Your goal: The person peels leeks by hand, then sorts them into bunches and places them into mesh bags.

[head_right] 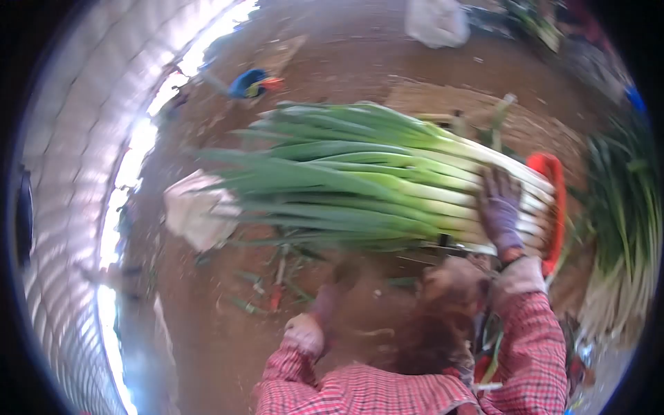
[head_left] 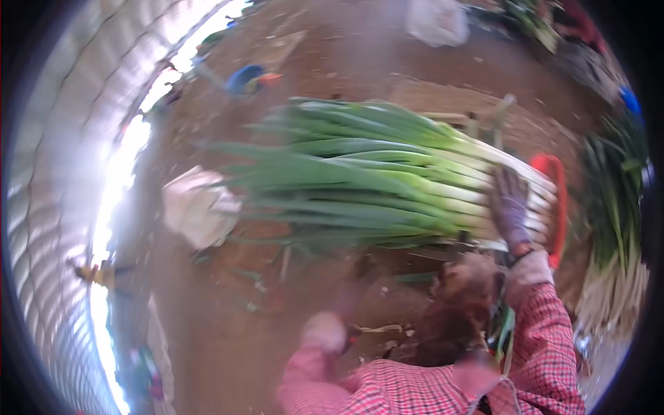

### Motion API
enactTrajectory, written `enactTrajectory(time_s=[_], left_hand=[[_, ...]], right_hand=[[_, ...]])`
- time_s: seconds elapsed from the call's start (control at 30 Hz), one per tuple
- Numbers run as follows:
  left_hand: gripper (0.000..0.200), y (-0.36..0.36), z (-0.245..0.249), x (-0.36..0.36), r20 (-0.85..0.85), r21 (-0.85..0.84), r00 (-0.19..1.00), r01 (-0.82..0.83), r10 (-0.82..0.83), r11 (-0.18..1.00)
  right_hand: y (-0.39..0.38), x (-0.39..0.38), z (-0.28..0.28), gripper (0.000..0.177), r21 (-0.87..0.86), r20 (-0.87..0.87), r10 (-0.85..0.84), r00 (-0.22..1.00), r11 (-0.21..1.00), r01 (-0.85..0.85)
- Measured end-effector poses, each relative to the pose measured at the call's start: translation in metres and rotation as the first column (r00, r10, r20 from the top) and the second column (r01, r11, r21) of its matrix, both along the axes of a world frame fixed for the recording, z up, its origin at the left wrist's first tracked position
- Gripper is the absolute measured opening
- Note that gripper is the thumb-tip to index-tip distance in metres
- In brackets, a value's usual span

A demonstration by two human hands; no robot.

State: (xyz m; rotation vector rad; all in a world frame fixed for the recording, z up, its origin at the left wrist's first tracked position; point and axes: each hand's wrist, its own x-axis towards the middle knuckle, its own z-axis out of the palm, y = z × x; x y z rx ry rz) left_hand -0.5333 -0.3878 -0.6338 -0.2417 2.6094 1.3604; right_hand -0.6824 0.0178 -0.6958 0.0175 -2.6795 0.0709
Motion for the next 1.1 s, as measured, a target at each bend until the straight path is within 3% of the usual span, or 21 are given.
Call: enactTrajectory(time_s=[0.03,0.07,0.1,0.13,0.2,0.23,0.3,0.33,0.4,0.5,0.83,0.93,1.07,1.1], left_hand=[[0.033,-0.022,-0.022,-0.009,-0.032,-0.131,0.999,0.025,-0.03,0.991],[0.034,-0.048,-0.049,-0.025,-0.094,-0.312,0.982,0.13,-0.166,0.941],[0.034,-0.071,-0.08,-0.04,-0.183,-0.537,0.901,0.244,-0.394,0.808],[0.034,-0.09,-0.102,-0.055,-0.243,-0.732,0.766,0.257,-0.595,0.63],[0.043,-0.085,-0.082,-0.059,-0.131,-0.932,0.702,0.155,-0.701,0.329],[0.052,-0.079,-0.074,-0.053,-0.248,-0.874,0.713,0.127,-0.656,0.469],[0.059,-0.055,-0.044,-0.049,-0.093,-0.863,0.84,0.2,-0.535,0.463],[0.057,-0.032,-0.017,-0.055,0.173,-0.881,0.892,0.33,-0.418,0.339],[0.049,0.008,0.048,-0.027,0.492,-0.743,0.868,0.455,-0.061,0.49],[0.05,0.006,0.035,-0.03,0.372,-0.757,0.928,0.29,0.021,0.585],[0.055,0.001,0.04,-0.058,0.147,-0.72,0.978,0.005,0.146,0.694],[0.057,-0.006,0.059,-0.086,0.069,-0.685,0.982,-0.082,0.177,0.724],[0.06,-0.026,0.104,-0.146,0.003,-0.574,0.979,-0.165,0.203,0.802],[0.061,-0.034,0.118,-0.16,0.005,-0.527,0.979,-0.171,0.204,0.832]], right_hand=[[-0.008,0.006,0.015,0.056,-0.077,0.042,-0.037,0.998,0.996,0.04],[-0.01,0.009,0.022,0.055,-0.072,0.077,-0.034,0.996,0.997,0.039],[-0.009,0.008,0.021,0.055,-0.07,0.093,-0.032,0.995,0.997,0.038],[-0.007,0.007,0.018,0.054,-0.067,0.11,-0.04,0.993,0.997,0.047],[-0.007,0.007,0.017,0.053,-0.055,0.112,-0.046,0.993,0.997,0.052],[-0.008,0.007,0.015,0.053,-0.053,0.117,-0.045,0.992,0.997,0.052],[-0.007,0.005,0.013,0.053,-0.028,0.101,-0.052,0.994,0.998,0.055],[-0.007,0.005,0.013,0.053,-0.014,0.095,-0.054,0.994,0.998,0.056],[-0.005,0.009,0.015,0.054,-0.006,0.101,-0.059,0.993,0.998,0.06],[-0.002,0.003,0.008,0.055,0.053,0.024,-0.018,1.0,0.998,0.017],[-0.009,0.011,0.039,0.054,-0.058,0.272,-0.058,0.961,0.995,0.077],[-0.003,0.008,0.024,0.054,-0.045,0.183,-0.053,0.982,0.997,0.063],[-0.005,0.01,0.026,0.055,-0.096,0.197,-0.053,0.979,0.993,0.073],[-0.001,0.007,0.011,0.056,-0.075,0.067,-0.018,0.998,0.997,0.023]])
